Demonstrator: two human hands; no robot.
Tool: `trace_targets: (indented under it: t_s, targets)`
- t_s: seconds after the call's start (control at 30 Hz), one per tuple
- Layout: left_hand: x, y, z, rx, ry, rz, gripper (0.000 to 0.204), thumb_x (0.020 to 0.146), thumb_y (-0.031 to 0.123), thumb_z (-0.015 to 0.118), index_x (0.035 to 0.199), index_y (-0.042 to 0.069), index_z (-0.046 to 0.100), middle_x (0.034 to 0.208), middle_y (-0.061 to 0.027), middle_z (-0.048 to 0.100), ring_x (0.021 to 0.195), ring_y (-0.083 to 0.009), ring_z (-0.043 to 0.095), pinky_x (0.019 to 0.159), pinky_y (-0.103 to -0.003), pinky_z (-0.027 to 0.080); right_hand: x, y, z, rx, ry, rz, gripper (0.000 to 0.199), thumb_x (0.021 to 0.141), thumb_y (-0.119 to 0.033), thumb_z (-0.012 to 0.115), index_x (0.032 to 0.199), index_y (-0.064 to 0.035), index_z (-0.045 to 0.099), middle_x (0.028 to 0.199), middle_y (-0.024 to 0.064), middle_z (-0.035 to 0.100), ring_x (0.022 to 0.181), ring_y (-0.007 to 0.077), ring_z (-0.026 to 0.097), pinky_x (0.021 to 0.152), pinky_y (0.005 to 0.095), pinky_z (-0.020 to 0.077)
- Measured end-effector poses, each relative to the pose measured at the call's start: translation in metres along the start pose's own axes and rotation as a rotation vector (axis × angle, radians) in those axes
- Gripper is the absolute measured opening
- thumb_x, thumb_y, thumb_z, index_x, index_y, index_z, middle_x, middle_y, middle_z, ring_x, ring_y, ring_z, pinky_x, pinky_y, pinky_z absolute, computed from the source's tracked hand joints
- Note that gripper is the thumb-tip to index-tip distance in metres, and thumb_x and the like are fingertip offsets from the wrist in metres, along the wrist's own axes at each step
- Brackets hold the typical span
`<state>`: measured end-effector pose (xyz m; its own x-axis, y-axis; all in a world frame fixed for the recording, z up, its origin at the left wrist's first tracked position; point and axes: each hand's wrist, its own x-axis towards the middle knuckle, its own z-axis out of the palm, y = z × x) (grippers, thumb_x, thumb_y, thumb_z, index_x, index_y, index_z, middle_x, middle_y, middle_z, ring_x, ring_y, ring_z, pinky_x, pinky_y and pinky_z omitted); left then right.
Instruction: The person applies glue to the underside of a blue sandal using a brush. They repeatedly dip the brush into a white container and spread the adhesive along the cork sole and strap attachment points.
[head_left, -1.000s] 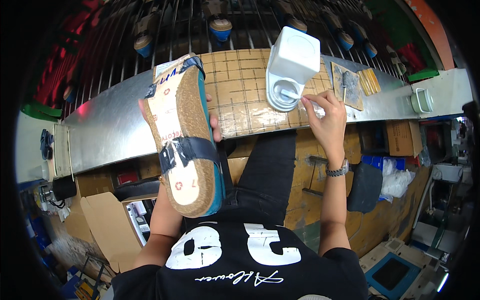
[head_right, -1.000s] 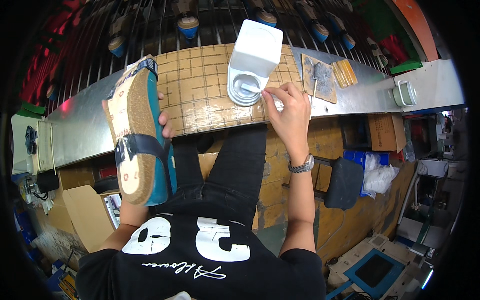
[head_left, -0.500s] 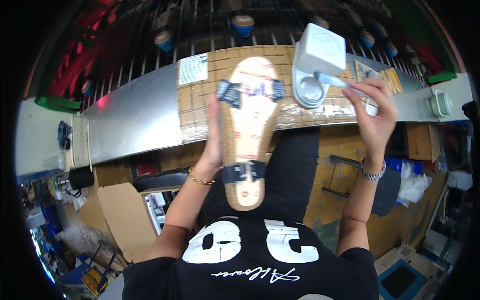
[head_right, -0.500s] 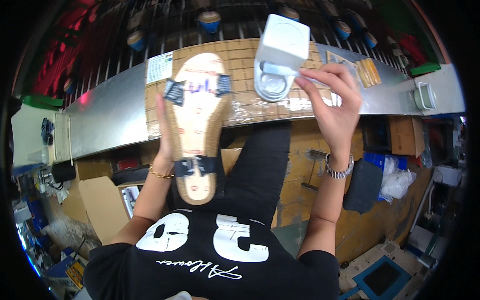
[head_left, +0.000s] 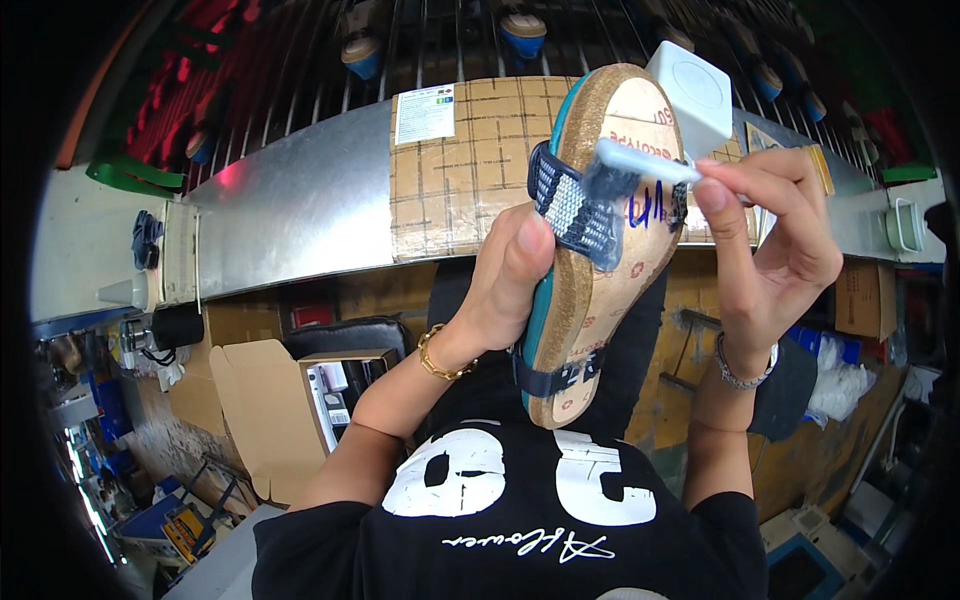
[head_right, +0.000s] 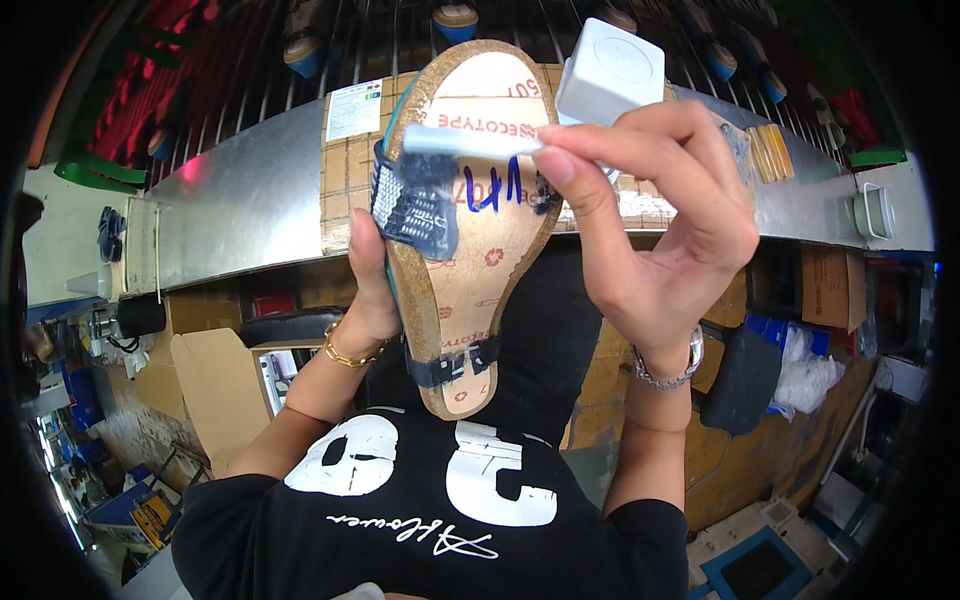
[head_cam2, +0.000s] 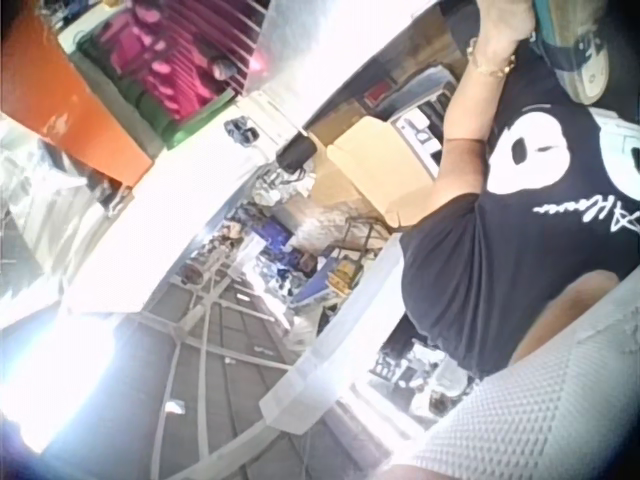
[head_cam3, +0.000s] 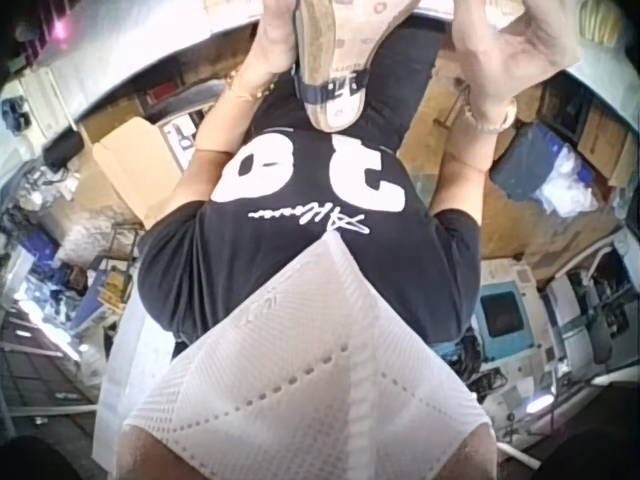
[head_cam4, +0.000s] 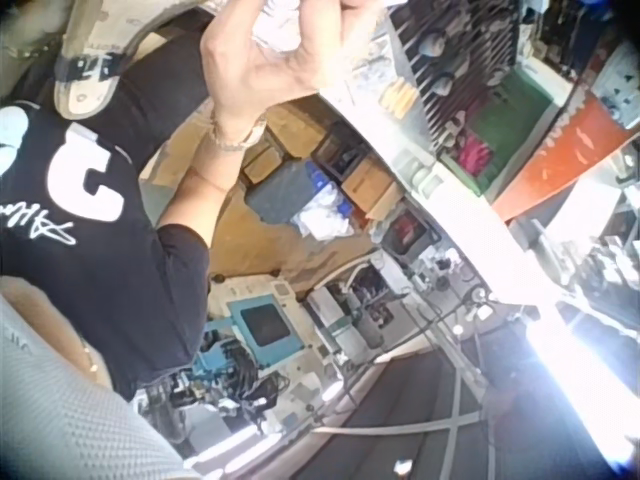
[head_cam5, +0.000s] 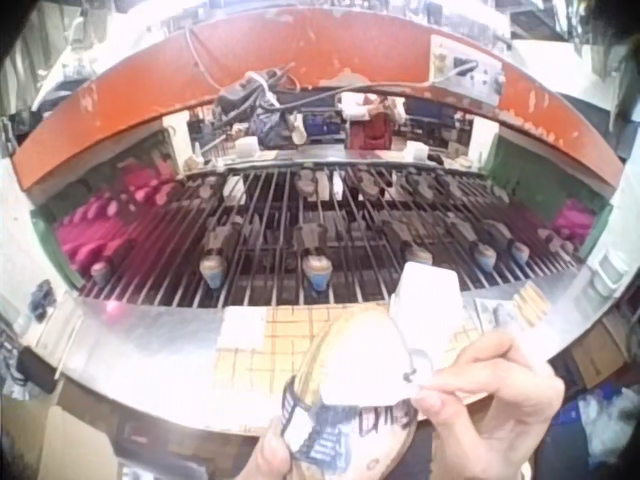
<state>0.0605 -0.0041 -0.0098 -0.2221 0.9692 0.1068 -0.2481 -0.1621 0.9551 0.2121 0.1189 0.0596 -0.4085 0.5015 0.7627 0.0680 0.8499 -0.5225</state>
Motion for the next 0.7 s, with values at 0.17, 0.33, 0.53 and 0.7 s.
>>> trace_targets:
  t_s: [0.17,0.33,0.53,0.7]
  targets:
    - [-0.002,0.001,-0.003,0.08,0.0,0.01,0.104,0.086,0.089,0.03,0.11,-0.007,0.063,0.098,-0.013,0.07,0.09,-0.0175,0.066,0.08,-0.031,0.051,0.0,-0.001,-0.012,0.017,-0.065,-0.094,0.02,0.075,0.005,0.078,0.094,-0.0007,0.077,0.089,0.0074,0.061,0.083,0.0157,0.055,0.075,0.0253,0.041]
    - [-0.003,0.01,0.001,0.063,0.007,-0.011,0.104,0.086,0.088,0.03,0.11,-0.007,0.064,0.098,-0.0133,0.07,0.09,-0.0181,0.066,0.08,-0.031,0.051,0.001,-0.006,-0.02,0.047,-0.179,-0.073,0.021,0.071,0.003,0.079,0.092,-0.0017,0.077,0.089,0.0085,0.061,0.083,0.0164,0.055,0.072,0.0271,0.0419]
    - [-0.006,0.018,0.002,-0.07,-0.065,-0.07,0.108,0.085,0.089,0.032,0.124,-0.008,0.06,0.112,-0.017,0.069,0.105,-0.0208,0.067,0.092,-0.033,0.053,0.012,0.003,-0.032,0.228,-0.388,-0.094,0.018,0.073,0.001,0.078,0.091,-0.0018,0.077,0.089,0.0093,0.061,0.082,0.0165,0.055,0.07,0.0253,0.041]
    - [0.0,0.028,0.011,-0.199,0.063,-0.036,0.099,0.093,0.081,0.026,0.139,-0.004,0.048,0.128,-0.0172,0.062,0.114,-0.0213,0.064,0.098,-0.035,0.052,-0.004,0.008,0.004,0.236,-0.096,0.182,0.017,0.077,0.0,0.08,0.093,-0.0033,0.08,0.081,0.0038,0.063,0.075,0.0123,0.057,0.068,0.0242,0.0427]
